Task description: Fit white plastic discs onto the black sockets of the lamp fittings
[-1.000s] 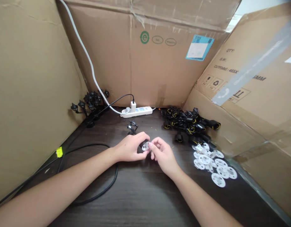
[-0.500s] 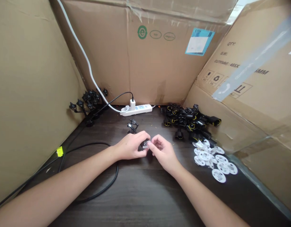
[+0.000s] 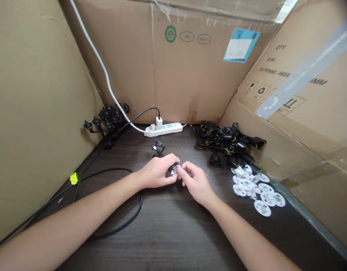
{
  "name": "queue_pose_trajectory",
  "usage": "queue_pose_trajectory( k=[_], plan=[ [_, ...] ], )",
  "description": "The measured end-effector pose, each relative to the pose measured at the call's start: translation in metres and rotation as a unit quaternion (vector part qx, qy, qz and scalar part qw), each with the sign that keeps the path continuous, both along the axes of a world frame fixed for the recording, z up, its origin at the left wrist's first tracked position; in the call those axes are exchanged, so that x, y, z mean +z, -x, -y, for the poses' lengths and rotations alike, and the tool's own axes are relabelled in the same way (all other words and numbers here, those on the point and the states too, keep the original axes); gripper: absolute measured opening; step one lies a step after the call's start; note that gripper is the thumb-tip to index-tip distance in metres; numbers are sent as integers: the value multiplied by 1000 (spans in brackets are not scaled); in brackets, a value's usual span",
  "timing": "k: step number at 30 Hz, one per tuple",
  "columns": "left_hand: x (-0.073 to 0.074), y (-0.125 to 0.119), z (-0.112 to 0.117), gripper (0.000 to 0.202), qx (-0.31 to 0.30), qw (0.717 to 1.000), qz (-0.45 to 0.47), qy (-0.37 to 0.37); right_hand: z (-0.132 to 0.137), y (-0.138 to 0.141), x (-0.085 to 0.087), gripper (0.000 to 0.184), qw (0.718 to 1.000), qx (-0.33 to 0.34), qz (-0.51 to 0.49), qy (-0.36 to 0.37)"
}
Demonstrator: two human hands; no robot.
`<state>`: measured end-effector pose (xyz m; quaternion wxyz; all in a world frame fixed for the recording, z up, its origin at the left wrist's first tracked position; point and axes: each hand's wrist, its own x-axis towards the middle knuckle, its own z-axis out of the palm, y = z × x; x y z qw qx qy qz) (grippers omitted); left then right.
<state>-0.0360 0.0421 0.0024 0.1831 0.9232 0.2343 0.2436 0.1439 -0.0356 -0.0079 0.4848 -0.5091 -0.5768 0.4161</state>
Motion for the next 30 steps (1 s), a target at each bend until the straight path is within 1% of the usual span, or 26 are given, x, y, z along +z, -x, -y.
queue_pose_trajectory(
  k=[4,8,12,17,23,27,30],
  plan=[
    [1,-1,1,20,0,1000,-9,6,0,0,1,38,1000,-12,18,-9],
    [1,-1,2,22,5,1000,-8,-4,2,-1,4,39,999,-21,35,-15],
    [2,-1,2,24,7,1000,-2,-9,3,-1,5,42,1000,-5,24,2],
    [3,1,2,18,-6,1000,1,-3,2,-1,2,41,1000,6,28,6],
    [5,1,3,16,-11,1000,-6,8,1,0,4,32,997,-56,41,-15],
    [5,0,3,18,-3,1000,1,9,3,0,6,34,998,-43,46,-22],
    [5,0,3,18,-2,1000,8,6,3,-1,4,36,999,-17,38,-4]
  ],
)
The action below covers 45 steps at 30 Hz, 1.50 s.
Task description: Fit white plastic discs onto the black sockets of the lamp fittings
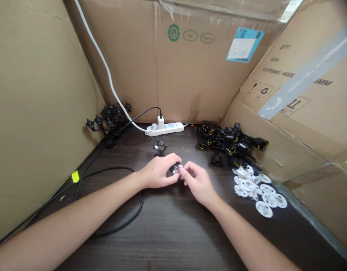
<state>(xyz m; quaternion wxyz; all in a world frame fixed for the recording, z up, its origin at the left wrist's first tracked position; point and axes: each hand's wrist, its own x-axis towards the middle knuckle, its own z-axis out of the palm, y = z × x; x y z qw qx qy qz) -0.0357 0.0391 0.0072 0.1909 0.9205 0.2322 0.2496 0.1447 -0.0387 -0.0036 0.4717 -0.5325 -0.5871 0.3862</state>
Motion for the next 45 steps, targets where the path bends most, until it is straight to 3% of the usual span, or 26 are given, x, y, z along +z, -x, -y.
queue_pose_trajectory(
  k=[4,12,18,27,31,39,45],
  plan=[
    [-2,0,-1,18,-5,1000,-3,-5,-1,0,-4,37,1000,15,-3,18],
    [-2,0,-1,17,-4,1000,-15,3,-1,1,2,32,999,-47,5,-17],
    [-4,0,-1,22,5,1000,0,-8,-2,2,0,42,995,9,-90,40],
    [-2,-1,0,21,-20,999,-32,0,-2,2,-4,28,999,-25,24,-4],
    [-1,-1,0,22,-7,999,-37,2,-1,1,-2,30,999,-30,31,-14],
    [-3,-1,-1,23,3,999,-45,-13,-2,0,-5,36,999,8,-22,33],
    [-6,-2,-2,17,-3,998,-62,-25,-3,1,-3,29,999,-29,19,8]
  ],
)
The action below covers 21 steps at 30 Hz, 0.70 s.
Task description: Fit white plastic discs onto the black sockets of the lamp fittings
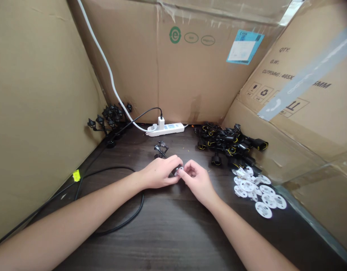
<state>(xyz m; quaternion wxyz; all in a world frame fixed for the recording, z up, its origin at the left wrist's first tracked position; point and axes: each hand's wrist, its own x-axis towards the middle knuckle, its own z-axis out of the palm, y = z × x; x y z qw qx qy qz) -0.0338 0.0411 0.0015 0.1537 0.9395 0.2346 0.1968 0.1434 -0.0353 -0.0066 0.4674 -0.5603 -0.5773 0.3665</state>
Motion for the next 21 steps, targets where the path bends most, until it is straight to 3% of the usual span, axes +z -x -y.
queue_pose_trajectory(
  k=[8,21],
  plan=[
    [2,-1,2,19,9,1000,-1,-15,4,0,6,29,999,-15,20,-35],
    [2,0,2,20,7,1000,-1,-18,2,-1,2,37,1000,15,24,-5]
  ],
)
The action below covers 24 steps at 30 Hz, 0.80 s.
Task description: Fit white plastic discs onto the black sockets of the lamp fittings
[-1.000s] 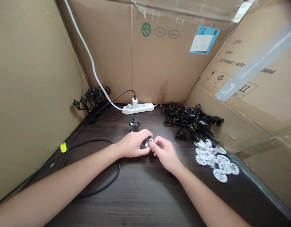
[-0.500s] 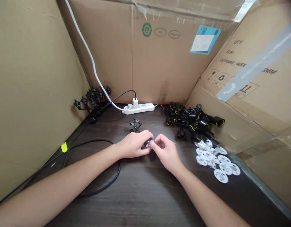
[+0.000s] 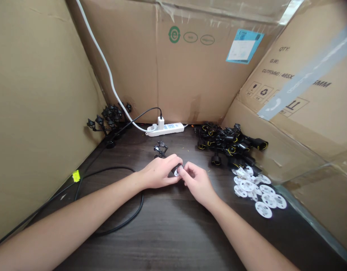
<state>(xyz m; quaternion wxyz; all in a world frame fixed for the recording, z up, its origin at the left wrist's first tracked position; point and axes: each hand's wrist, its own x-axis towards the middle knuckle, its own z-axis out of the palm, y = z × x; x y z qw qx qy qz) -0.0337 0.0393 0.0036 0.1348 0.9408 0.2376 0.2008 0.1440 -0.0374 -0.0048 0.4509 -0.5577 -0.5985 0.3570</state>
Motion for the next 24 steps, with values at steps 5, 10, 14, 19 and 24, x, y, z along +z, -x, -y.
queue_pose_trajectory(
  k=[5,10,14,19,24],
  plan=[
    [3,-1,2,19,-3,1000,4,8,0,1,0,34,1000,-11,-18,0],
    [2,-1,3,20,-1,1000,2,6,2,1,2,36,1000,-7,-15,-2],
    [0,-1,2,21,1,1000,-2,-7,2,0,1,37,1000,1,-11,9],
    [-2,-1,1,21,8,1000,-5,-18,1,-2,1,39,1000,2,2,7],
    [-1,-2,2,20,12,1000,-6,-22,0,-2,-1,41,1000,1,3,15]
  ],
)
